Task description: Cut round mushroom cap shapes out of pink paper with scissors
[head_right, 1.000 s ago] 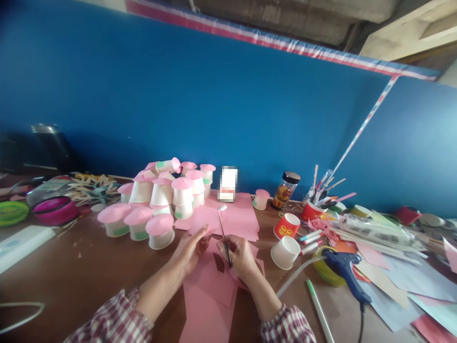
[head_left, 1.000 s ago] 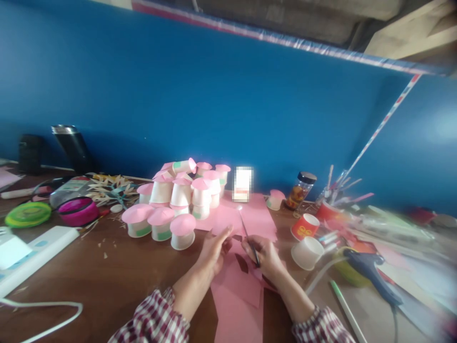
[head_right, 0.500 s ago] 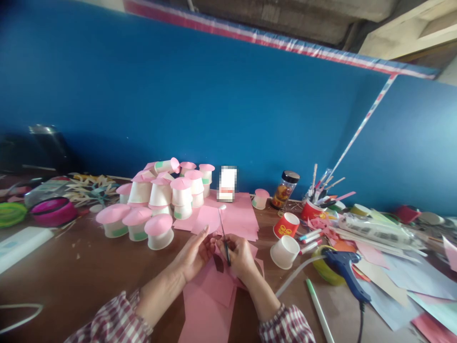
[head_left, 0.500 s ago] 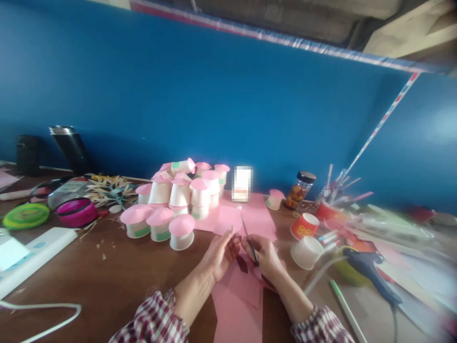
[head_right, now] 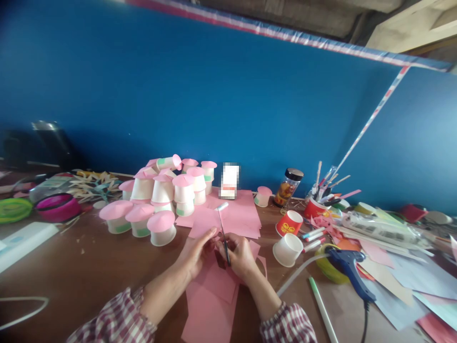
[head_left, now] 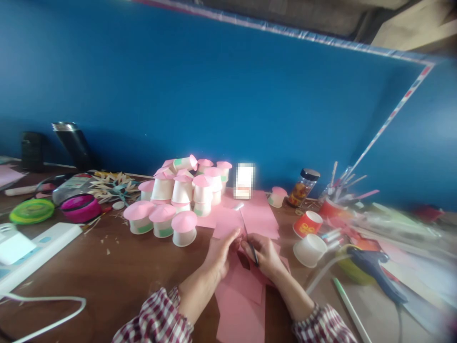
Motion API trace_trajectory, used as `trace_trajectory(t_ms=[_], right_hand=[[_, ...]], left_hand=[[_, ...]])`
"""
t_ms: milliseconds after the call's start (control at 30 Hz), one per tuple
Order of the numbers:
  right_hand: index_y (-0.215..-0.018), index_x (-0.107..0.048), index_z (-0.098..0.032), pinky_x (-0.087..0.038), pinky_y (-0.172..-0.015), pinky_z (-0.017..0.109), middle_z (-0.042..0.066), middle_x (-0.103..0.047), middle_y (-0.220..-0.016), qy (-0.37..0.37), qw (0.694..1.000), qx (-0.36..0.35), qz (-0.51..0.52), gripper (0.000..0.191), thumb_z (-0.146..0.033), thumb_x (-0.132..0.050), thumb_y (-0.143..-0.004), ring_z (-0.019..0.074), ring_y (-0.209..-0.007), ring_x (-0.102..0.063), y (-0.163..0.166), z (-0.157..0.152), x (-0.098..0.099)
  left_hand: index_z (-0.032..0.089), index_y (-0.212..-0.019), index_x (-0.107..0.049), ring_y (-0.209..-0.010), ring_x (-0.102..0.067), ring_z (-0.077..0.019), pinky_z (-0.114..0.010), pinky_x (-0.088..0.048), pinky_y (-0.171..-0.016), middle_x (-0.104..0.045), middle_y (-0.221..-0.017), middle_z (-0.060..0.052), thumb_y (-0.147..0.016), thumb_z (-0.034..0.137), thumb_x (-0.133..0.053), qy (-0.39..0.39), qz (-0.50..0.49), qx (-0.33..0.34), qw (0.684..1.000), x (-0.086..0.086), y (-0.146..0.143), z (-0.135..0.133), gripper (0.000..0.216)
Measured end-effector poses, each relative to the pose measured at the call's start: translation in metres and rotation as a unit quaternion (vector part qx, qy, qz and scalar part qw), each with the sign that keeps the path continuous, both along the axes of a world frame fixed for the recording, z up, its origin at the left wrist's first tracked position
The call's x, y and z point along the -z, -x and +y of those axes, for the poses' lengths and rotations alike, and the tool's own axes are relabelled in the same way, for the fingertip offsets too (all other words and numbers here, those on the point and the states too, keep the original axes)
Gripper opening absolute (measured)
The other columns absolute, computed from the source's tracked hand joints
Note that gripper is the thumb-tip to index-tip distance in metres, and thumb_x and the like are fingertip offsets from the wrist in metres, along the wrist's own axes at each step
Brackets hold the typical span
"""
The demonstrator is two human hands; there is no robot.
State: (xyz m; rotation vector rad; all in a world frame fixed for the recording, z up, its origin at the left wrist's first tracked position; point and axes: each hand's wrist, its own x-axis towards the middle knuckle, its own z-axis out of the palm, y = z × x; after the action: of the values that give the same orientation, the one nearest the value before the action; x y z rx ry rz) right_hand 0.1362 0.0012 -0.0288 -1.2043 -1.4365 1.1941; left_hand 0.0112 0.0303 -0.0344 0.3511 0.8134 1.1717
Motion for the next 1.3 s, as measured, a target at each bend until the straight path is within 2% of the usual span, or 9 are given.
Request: trace_trajectory(t_ms=[233, 467, 767, 1300], right_hand=[[-0.080, -0.059, -0.014, -0.039, -0.043, 0.023, -0.003, -0.054, -0.050, -0.007, 1.000, -0.015, 0.008, 0.027, -0.041, -0.059, -0.081, 0.0118, -0.041, -0.049, -0.002, 0.000, 0.000], [-0.070, -0.058, -0.014, -0.035, -0.046, 0.021, -0.002, -0.051, -0.055, -0.036, 0.998, 0.021, -0.050, 0.023, -0.036, -0.064, -0.076, 0.0099, -0.048, -0.043, -0.007, 0.004, 0.002], [-0.068, -0.057, -0.014, -0.030, -0.045, 0.020, -0.003, -0.046, -0.054, -0.042, 0.995, 0.029, -0.082, 0.020, -0.031, -0.062, -0.077, 0.0095, -0.050, -0.038, -0.006, 0.002, -0.003], [-0.063, -0.055, -0.014, -0.029, -0.046, 0.020, -0.003, -0.043, -0.053, -0.043, 0.993, 0.039, -0.102, 0.022, -0.031, -0.062, -0.075, 0.0097, -0.051, -0.036, -0.004, 0.002, -0.009]], left_hand=[[0.009, -0.069, -0.066, -0.061, -0.061, -0.0150, -0.025, -0.048, -0.057, -0.066, -0.069, -0.008, -0.057, 0.026, -0.080, -0.034, 0.027, 0.005, 0.999, 0.003, 0.000, -0.002, 0.025], [0.010, -0.064, -0.067, -0.051, -0.054, -0.0100, -0.021, -0.043, -0.049, -0.061, -0.057, -0.002, -0.055, 0.025, -0.081, -0.032, 0.033, -0.008, 0.999, -0.005, 0.002, -0.004, 0.023], [0.010, -0.066, -0.069, -0.054, -0.052, -0.0088, -0.019, -0.041, -0.049, -0.060, -0.060, -0.003, -0.056, 0.026, -0.080, -0.031, 0.062, -0.011, 0.998, 0.000, 0.003, 0.000, 0.022], [0.011, -0.068, -0.068, -0.056, -0.052, -0.0092, -0.020, -0.041, -0.049, -0.060, -0.063, -0.003, -0.058, 0.024, -0.079, -0.049, 0.067, -0.014, 0.996, 0.000, 0.005, 0.001, 0.020]])
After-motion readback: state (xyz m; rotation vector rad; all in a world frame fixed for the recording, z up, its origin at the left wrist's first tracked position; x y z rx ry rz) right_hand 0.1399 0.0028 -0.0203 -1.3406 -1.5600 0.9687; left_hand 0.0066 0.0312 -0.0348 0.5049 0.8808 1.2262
